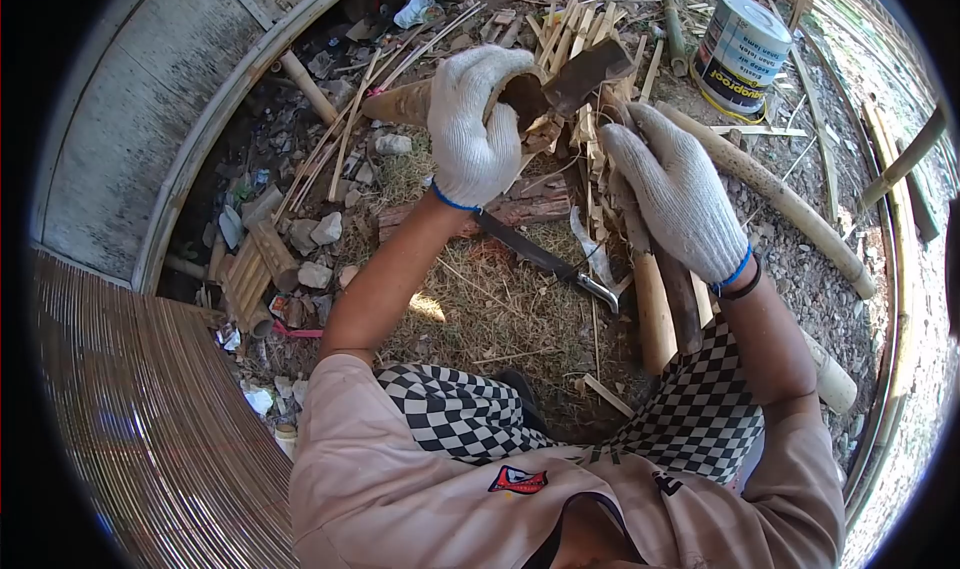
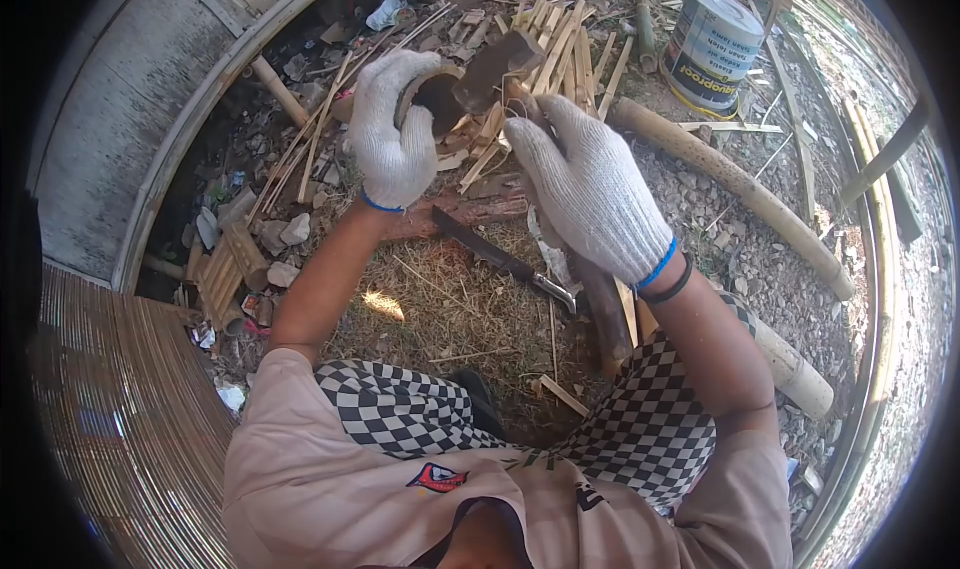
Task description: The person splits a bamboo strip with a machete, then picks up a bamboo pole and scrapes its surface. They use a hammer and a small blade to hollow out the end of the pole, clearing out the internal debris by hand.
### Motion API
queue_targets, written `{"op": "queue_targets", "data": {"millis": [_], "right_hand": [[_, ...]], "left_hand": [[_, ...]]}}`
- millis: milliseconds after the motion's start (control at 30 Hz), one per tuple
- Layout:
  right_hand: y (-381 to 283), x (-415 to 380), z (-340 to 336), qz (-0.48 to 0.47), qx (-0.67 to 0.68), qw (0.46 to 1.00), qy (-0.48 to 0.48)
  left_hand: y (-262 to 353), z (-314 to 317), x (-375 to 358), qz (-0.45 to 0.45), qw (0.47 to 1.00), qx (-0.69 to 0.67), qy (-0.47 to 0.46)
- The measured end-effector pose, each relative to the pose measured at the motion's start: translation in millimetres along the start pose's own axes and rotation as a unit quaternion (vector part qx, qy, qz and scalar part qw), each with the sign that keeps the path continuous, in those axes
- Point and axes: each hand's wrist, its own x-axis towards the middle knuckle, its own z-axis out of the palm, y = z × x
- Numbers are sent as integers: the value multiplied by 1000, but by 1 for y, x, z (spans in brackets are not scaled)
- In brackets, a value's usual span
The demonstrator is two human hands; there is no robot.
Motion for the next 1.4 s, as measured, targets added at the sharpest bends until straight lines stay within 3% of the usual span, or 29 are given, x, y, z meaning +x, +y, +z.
{"op": "queue_targets", "data": {"millis": [67,167,200,300,367,433,500,633,767,867,967,1100,1200,1233,1300,1367,1400], "right_hand": [[4,1,0,-1,-43,997,-62],[-6,-1,-6,18,-47,997,-64],[-2,1,-1,-53,-60,997,10],[-8,-4,5,-10,2,998,58],[10,-1,12,-97,-75,992,33],[-7,-4,4,-9,-82,995,-50],[-4,-3,3,-39,-59,997,14],[-17,-6,4,47,55,995,67],[6,-4,13,-54,-70,996,1],[0,-5,5,-38,-54,997,30],[-19,-8,4,55,67,995,56],[5,-4,12,-23,-30,999,-10],[7,2,3,-43,-43,998,35],[-21,-4,-2,60,33,997,40],[-19,-2,-2,23,35,996,73],[4,3,6,-56,-44,995,64],[1,3,0,-64,-86,994,-15]], "left_hand": [[2,-2,0,19,999,23,-17],[4,-2,-8,25,998,31,-54],[3,2,-9,4,999,-1,-43],[0,1,-5,-21,999,-23,-29],[-1,-2,-2,-9,1000,-9,-18],[-2,2,-3,17,1000,6,-5],[-4,9,-6,28,1000,12,3],[-7,6,0,7,1000,-2,11],[-2,5,1,16,1000,12,8],[-3,12,-5,32,999,14,-11],[-4,7,0,2,1000,-1,-8],[-5,3,1,30,999,32,-17],[-7,11,0,23,1000,14,4],[-7,12,-1,13,1000,2,10],[-11,11,1,14,1000,2,18],[-11,11,4,24,999,0,22],[-10,10,3,29,999,8,13]]}}
